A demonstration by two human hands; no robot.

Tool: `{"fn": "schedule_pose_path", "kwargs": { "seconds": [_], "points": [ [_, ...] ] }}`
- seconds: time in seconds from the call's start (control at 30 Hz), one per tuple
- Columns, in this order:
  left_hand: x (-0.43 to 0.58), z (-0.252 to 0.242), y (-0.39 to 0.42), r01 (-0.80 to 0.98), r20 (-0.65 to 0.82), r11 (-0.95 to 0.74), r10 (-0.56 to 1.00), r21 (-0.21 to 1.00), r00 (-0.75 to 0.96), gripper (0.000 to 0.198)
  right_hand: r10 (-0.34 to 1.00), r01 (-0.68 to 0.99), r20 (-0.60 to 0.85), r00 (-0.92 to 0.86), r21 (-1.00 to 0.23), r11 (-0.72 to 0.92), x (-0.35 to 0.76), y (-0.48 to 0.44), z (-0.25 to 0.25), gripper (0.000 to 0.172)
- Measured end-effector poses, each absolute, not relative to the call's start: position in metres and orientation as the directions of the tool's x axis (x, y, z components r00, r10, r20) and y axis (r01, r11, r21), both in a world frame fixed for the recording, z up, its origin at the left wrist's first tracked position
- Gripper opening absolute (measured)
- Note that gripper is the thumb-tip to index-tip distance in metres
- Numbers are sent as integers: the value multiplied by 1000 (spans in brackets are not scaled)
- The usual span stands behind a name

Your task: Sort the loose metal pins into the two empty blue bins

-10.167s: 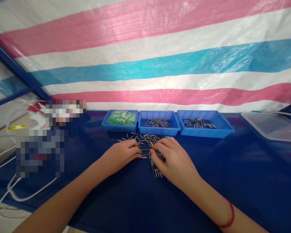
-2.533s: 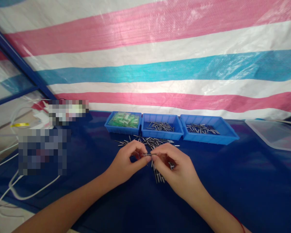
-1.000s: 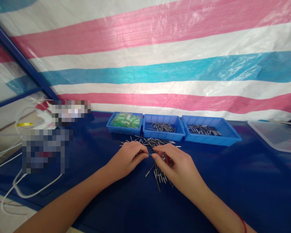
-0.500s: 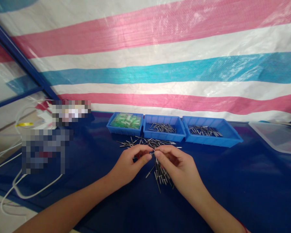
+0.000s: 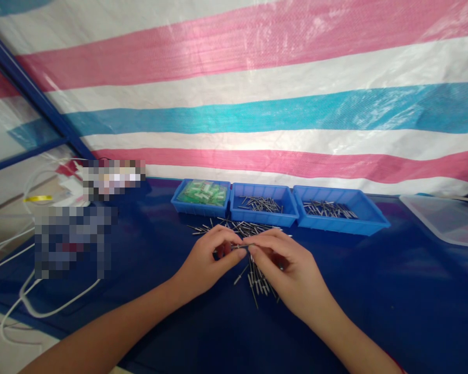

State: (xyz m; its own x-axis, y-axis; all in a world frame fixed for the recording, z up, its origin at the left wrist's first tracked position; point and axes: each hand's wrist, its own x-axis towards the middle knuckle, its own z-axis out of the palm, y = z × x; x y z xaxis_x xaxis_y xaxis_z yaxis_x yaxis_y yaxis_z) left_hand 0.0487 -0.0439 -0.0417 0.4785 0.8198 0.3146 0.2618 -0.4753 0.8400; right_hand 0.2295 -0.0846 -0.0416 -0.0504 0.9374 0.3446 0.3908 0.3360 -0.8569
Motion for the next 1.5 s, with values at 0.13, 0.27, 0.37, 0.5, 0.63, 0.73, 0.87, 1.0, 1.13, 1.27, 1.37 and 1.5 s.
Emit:
{"fn": "schedule_pose_path", "kwargs": {
  "seconds": [0.13, 0.27, 0.37, 0.5, 0.63, 0.73, 0.87, 1.0, 1.13, 1.27, 1.37, 1.5],
  "points": [
    [47, -38, -44, 263, 370, -507, 822, 820, 432, 16, 921, 529, 377, -93, -766, 367, 231, -85, -39, 17],
    [46, -37, -43, 303, 373, -527, 816, 794, 442, 20, 936, 532, 323, -139, -773, 346, 232, -85, -40, 18],
    [43, -38, -41, 375, 348, -550, 803, 747, 485, 31, 972, 349, 217, 91, -921, 173, 237, -79, -42, 20],
    [36, -36, -37, 484, 299, -679, 703, 552, 645, 31, 895, -154, 38, 444, -981, 118, 258, -64, -40, 20],
    [32, -34, -36, 527, 256, -750, 643, 399, 721, 23, 832, -400, -148, 535, -912, 95, 293, -48, -39, 16],
    [30, -34, -37, 519, 245, -785, 606, 337, 757, 19, 836, -464, -235, 495, -886, 26, 312, -42, -42, 18],
    [28, -37, -36, 493, 222, -828, 551, 268, 804, 20, 885, -434, -224, 409, -900, -27, 313, -43, -42, 16],
    [27, -39, -34, 462, 211, -858, 506, 224, 836, 16, 927, -400, -207, 311, -914, -70, 296, -49, -37, 18],
    [29, -43, -31, 434, 226, -872, 480, 225, 848, 17, 936, -307, -181, 300, -948, -85, 278, -55, -39, 20],
    [31, -46, -30, 418, 215, -879, 464, 230, 859, 21, 954, -185, -149, 260, -977, -102, 265, -60, -42, 25],
    [31, -45, -30, 416, 229, -855, 492, 311, 840, 24, 968, -21, -76, 239, -997, -73, 259, -64, -43, 28],
    [34, -41, -32, 386, 335, -757, 603, 527, 724, 29, 989, 309, 85, 123, -950, 43, 251, -69, -43, 28]
  ]
}}
